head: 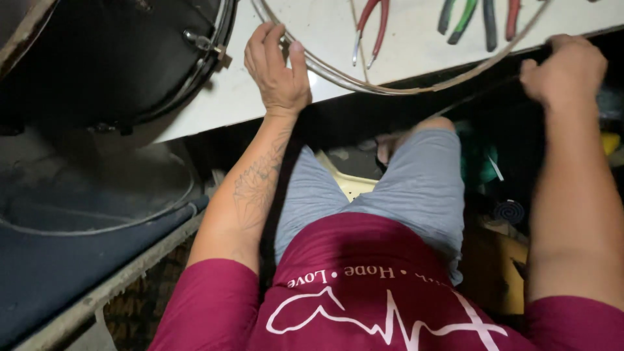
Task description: The person holds a circular metal hoop and uses pliers to bend and adjust a section of it. They repeatedly squeeze and release the pliers on the hoop while sitting on the floor in front of a workbench.
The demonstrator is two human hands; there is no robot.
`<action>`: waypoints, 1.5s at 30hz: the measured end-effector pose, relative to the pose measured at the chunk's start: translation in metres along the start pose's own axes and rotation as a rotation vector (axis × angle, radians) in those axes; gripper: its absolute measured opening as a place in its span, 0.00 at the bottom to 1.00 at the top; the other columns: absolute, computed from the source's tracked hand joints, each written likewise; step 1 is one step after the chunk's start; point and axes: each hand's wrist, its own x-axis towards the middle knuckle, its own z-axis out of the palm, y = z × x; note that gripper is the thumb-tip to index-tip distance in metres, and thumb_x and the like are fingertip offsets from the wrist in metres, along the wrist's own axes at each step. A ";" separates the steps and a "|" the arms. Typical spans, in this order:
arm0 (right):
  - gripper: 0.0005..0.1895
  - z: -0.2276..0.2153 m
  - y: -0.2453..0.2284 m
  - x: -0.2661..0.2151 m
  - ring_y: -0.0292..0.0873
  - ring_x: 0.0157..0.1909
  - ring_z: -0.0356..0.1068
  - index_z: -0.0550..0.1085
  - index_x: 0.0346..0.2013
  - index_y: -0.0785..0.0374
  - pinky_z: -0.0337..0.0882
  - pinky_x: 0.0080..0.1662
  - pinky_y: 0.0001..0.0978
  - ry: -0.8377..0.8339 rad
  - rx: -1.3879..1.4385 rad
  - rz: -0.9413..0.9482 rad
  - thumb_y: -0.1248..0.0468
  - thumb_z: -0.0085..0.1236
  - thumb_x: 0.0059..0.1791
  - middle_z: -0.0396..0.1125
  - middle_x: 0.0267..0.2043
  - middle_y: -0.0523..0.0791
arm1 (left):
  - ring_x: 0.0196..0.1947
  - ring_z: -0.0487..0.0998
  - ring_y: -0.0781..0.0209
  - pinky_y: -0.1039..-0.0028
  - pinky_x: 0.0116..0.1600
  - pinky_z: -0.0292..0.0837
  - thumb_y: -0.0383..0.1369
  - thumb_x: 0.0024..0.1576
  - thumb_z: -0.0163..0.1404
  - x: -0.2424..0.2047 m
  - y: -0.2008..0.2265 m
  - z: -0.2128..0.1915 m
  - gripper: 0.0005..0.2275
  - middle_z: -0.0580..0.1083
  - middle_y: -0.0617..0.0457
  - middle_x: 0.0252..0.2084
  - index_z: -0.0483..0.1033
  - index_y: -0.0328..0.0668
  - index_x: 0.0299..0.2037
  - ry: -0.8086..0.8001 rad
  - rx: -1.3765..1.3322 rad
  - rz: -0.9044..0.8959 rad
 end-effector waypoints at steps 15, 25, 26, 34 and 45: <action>0.17 -0.016 -0.014 -0.027 0.53 0.39 0.76 0.82 0.49 0.57 0.74 0.36 0.45 0.279 0.121 -0.013 0.51 0.65 0.53 0.74 0.46 0.47 | 0.58 0.67 0.46 0.57 0.65 0.69 0.43 0.68 0.38 0.004 0.004 -0.005 0.20 0.67 0.40 0.55 0.70 0.30 0.54 -0.003 -0.051 -0.044; 0.13 -0.037 -0.016 -0.024 0.52 0.38 0.75 0.77 0.40 0.54 0.74 0.33 0.46 0.088 0.020 0.006 0.49 0.55 0.55 0.73 0.42 0.45 | 0.61 0.67 0.42 0.56 0.70 0.63 0.36 0.67 0.42 0.004 0.007 -0.016 0.16 0.65 0.36 0.58 0.70 0.28 0.56 -0.117 -0.068 -0.115; 0.10 -0.048 -0.019 -0.024 0.53 0.38 0.75 0.75 0.38 0.55 0.73 0.33 0.46 0.040 0.070 0.012 0.53 0.52 0.54 0.73 0.41 0.46 | 0.61 0.67 0.40 0.55 0.69 0.63 0.38 0.68 0.41 0.005 0.008 -0.016 0.17 0.65 0.35 0.57 0.69 0.27 0.57 -0.132 -0.043 -0.117; 0.25 -0.088 -0.034 -0.021 0.46 0.42 0.80 0.77 0.58 0.51 0.78 0.31 0.42 -0.182 0.043 0.115 0.52 0.47 0.49 0.74 0.62 0.42 | 0.63 0.65 0.35 0.52 0.71 0.61 0.41 0.66 0.40 0.011 0.019 -0.018 0.25 0.64 0.31 0.60 0.63 0.22 0.63 -0.237 0.019 -0.178; 0.20 -0.173 -0.034 0.007 0.51 0.42 0.77 0.77 0.51 0.66 0.76 0.44 0.39 -0.443 0.339 0.106 0.58 0.46 0.52 0.76 0.38 0.51 | 0.56 0.71 0.35 0.53 0.61 0.67 0.44 0.65 0.44 0.009 0.002 -0.008 0.25 0.67 0.34 0.54 0.67 0.25 0.60 -0.152 0.096 -0.044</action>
